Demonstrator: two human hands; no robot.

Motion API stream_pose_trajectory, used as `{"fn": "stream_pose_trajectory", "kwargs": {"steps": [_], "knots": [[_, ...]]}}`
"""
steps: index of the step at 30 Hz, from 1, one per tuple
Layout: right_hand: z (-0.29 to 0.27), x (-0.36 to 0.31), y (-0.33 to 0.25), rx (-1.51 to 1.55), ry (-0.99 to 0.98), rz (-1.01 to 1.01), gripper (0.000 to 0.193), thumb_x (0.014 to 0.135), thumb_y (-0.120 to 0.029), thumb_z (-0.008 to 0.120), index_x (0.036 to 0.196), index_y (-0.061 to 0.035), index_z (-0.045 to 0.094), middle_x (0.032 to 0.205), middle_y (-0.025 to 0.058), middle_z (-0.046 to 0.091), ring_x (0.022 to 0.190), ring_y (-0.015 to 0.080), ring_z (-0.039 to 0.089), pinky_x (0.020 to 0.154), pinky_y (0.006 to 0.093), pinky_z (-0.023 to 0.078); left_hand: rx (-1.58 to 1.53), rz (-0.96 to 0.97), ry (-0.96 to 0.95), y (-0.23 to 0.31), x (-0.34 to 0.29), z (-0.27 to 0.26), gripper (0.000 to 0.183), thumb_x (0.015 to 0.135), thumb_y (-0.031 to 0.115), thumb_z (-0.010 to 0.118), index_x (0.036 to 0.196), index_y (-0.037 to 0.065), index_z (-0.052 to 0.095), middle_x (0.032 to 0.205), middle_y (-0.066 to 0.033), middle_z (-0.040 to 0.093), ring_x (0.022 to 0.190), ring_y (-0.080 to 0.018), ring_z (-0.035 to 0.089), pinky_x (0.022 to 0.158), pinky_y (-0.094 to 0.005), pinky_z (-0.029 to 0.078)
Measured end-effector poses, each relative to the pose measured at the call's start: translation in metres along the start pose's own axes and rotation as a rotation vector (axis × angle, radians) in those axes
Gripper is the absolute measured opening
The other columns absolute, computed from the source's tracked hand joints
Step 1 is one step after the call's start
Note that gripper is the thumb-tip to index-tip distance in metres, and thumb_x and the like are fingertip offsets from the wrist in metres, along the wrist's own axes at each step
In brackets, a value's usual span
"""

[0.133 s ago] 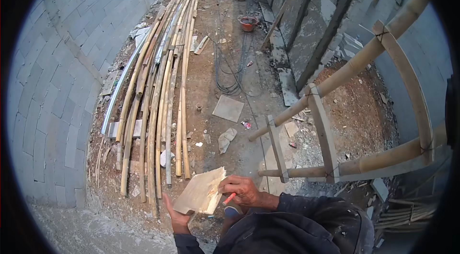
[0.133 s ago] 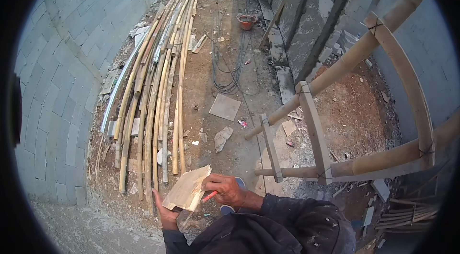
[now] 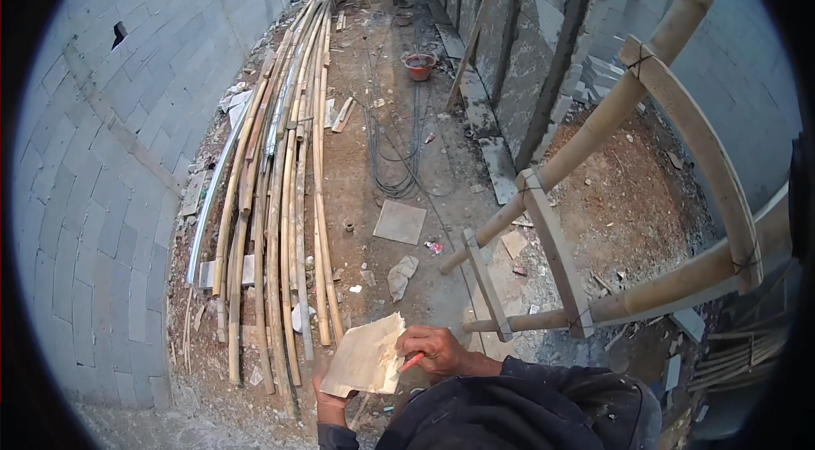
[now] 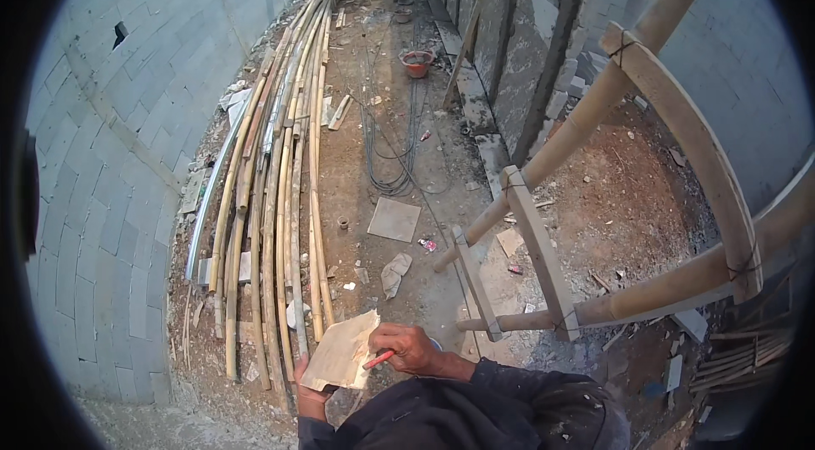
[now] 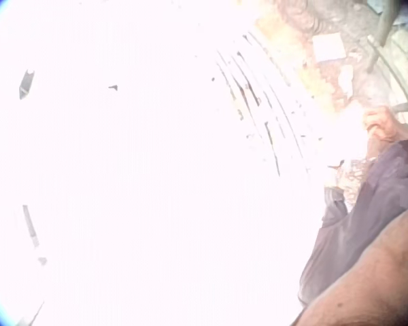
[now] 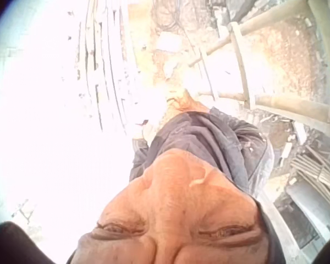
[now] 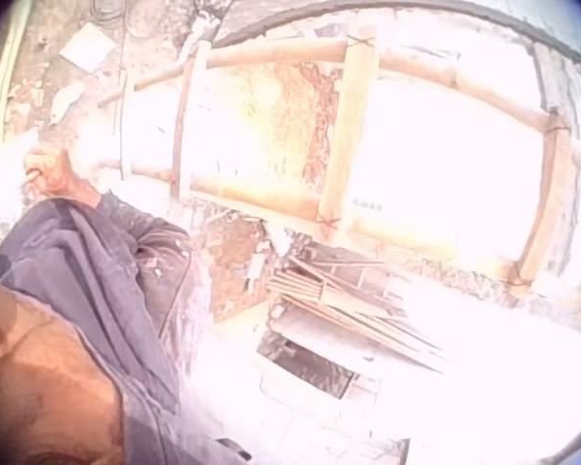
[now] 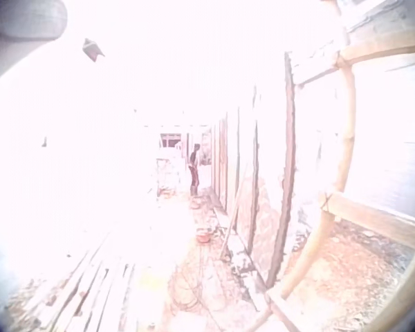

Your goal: The person holds a ceramic tile and writes measurements and notes across its surface using a red pencil.

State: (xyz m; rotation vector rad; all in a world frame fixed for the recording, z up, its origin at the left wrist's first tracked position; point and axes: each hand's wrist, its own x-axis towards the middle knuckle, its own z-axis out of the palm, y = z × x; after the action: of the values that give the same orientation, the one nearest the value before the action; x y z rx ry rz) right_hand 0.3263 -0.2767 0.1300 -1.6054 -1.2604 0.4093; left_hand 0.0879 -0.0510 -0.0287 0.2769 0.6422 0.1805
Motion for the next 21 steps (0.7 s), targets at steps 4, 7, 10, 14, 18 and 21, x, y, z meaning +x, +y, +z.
{"fn": "stream_pose_trajectory", "kwargs": {"steps": [4,7,10,14,18,21], "knots": [[-0.039,0.025,0.014,-0.159,0.091,0.084,0.018,0.084,-0.008,0.079,0.101,-0.0072,0.072,0.111,0.0039,0.073,0.099,0.0282,0.074,0.077,0.0375,0.058,0.148,-0.002,-0.106,0.036,0.006,0.055,0.084,0.087,0.032,0.078,0.154,-0.006,0.045,0.146,-0.0252,0.062,0.129,-0.0416,0.065,0.113,-0.0551,0.051],[-0.066,0.038,0.038,-0.251,0.2,0.078,0.024,0.084,-0.006,0.075,0.106,-0.0109,0.07,0.113,0.0034,0.069,0.099,0.0325,0.071,0.077,0.043,0.057,0.256,-0.176,-0.168,0.046,0.025,0.078,0.085,0.079,0.014,0.079,0.153,-0.007,0.045,0.143,-0.0245,0.064,0.127,-0.0406,0.066,0.112,-0.053,0.053],[-0.076,0.042,0.04,-0.277,0.313,0.202,0.027,0.084,-0.005,0.073,0.11,-0.0105,0.07,0.115,0.0028,0.069,0.1,0.0327,0.071,0.078,0.0437,0.057,0.384,-0.064,-0.205,0.059,0.045,0.117,0.082,0.081,0.014,0.08,0.152,-0.007,0.046,0.14,-0.0226,0.065,0.123,-0.0368,0.068,0.11,-0.049,0.055],[-0.081,0.03,0.035,-0.4,0.608,0.437,0.028,0.084,-0.006,0.072,0.112,-0.0099,0.07,0.119,0.0049,0.068,0.099,0.035,0.071,0.079,0.0447,0.058,0.503,-0.077,-0.168,0.099,0.097,0.131,0.064,0.096,0.021,0.076,0.148,-0.007,0.051,0.136,-0.0207,0.068,0.12,-0.0344,0.07,0.105,-0.0464,0.057],[-0.072,0.001,0.05,-0.19,0.926,0.589,0.018,0.101,-0.015,0.064,0.115,-0.0052,0.071,0.092,0.0064,0.065,0.082,0.0218,0.068,0.07,0.0378,0.055,0.734,-0.042,-0.243,0.123,0.134,0.198,0.051,0.098,0.019,0.074,0.141,-0.005,0.058,0.128,-0.0152,0.071,0.112,-0.0275,0.072,0.099,-0.0428,0.059],[-0.053,-0.017,0.043,0.234,1.128,0.731,0.039,0.112,-0.037,0.05,0.115,-0.0036,0.07,0.079,0.0025,0.057,0.073,0.0139,0.059,0.066,0.0339,0.051,0.927,-0.113,-0.34,0.14,0.167,0.236,0.048,0.097,0.019,0.076,0.137,-0.004,0.061,0.123,-0.0131,0.073,0.106,-0.0243,0.073,0.093,-0.0403,0.06]]}}
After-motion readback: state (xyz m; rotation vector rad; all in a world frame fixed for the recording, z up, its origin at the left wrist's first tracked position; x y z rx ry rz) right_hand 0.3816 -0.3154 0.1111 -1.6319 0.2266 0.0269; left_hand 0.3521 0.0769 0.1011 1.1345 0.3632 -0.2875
